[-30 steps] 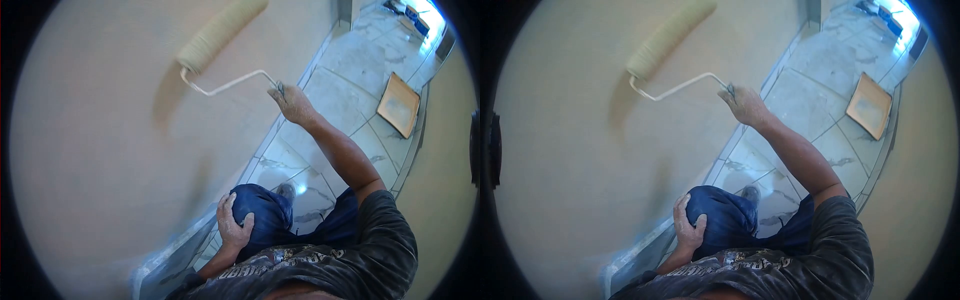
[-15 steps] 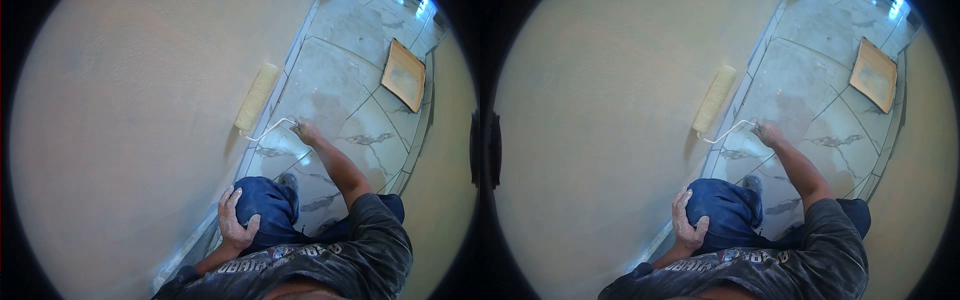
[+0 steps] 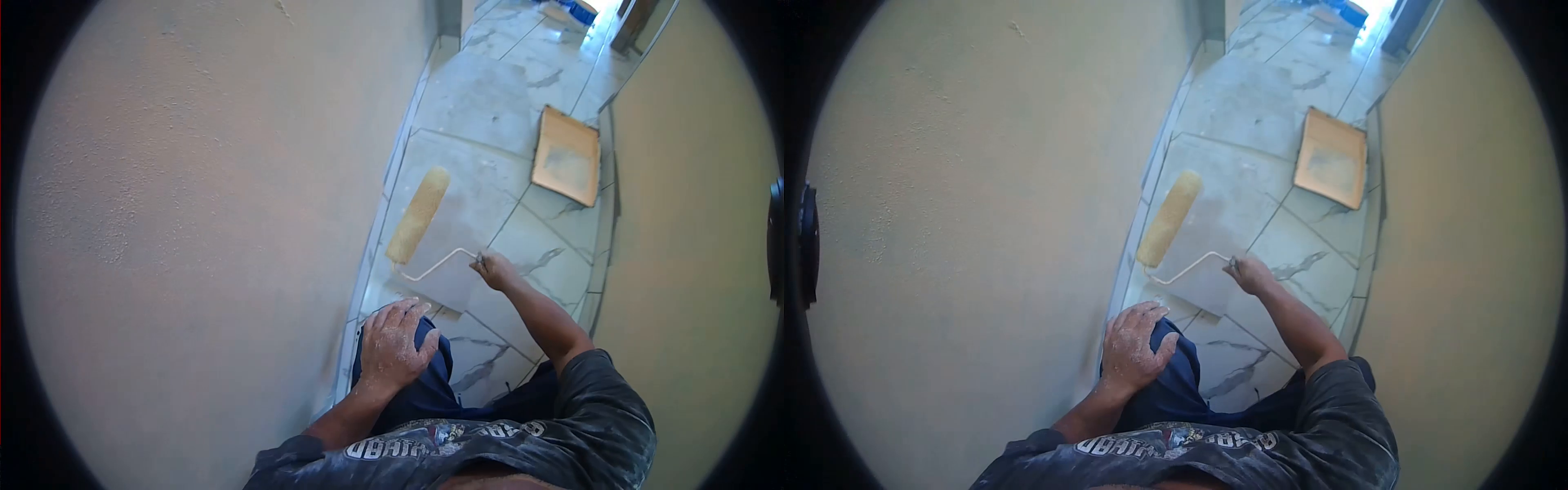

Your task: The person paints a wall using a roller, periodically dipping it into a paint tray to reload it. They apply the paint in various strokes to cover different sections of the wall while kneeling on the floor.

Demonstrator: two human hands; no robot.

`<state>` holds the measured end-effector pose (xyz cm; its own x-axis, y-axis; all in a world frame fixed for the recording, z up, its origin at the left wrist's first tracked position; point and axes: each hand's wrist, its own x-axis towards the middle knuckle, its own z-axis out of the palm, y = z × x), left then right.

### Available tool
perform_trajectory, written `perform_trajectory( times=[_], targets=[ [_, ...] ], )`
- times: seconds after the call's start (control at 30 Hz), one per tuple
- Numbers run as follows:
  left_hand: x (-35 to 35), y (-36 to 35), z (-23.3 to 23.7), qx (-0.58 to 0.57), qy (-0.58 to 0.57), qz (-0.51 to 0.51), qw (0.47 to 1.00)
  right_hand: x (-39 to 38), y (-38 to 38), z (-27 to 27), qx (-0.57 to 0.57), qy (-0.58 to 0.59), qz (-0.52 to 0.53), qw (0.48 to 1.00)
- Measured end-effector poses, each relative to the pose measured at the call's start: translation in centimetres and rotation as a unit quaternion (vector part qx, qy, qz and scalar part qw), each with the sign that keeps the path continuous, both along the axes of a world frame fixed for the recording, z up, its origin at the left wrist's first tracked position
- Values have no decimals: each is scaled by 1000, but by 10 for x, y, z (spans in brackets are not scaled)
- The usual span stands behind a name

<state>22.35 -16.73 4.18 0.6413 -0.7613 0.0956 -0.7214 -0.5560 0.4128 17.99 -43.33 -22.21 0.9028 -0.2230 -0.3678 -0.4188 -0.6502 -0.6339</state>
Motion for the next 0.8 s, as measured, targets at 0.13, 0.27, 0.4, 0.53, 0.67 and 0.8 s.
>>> perform_trajectory(
  times=[0.13,0.27,0.4,0.53,0.67,0.8],
  targets=[
    [18,-13,-17,-81,7,-8,997,16,-70,63,-83,-71,-62,992],
    [35,-29,-37,-102,-12,-9,995,35,-127,141,-151,-63,-40,986],
    [46,-42,-41,-110,-2,-25,994,36,-155,192,-163,-52,-32,985],
    [61,-54,-60,-104,7,-29,994,50,-184,183,-159,-48,-26,986],
    [72,-57,-57,-19,-3,3,1000,77,-207,146,-137,-63,-16,988],
    [74,-51,-57,33,-18,149,988,108,-223,91,-68,-118,-50,989]
  ],
)
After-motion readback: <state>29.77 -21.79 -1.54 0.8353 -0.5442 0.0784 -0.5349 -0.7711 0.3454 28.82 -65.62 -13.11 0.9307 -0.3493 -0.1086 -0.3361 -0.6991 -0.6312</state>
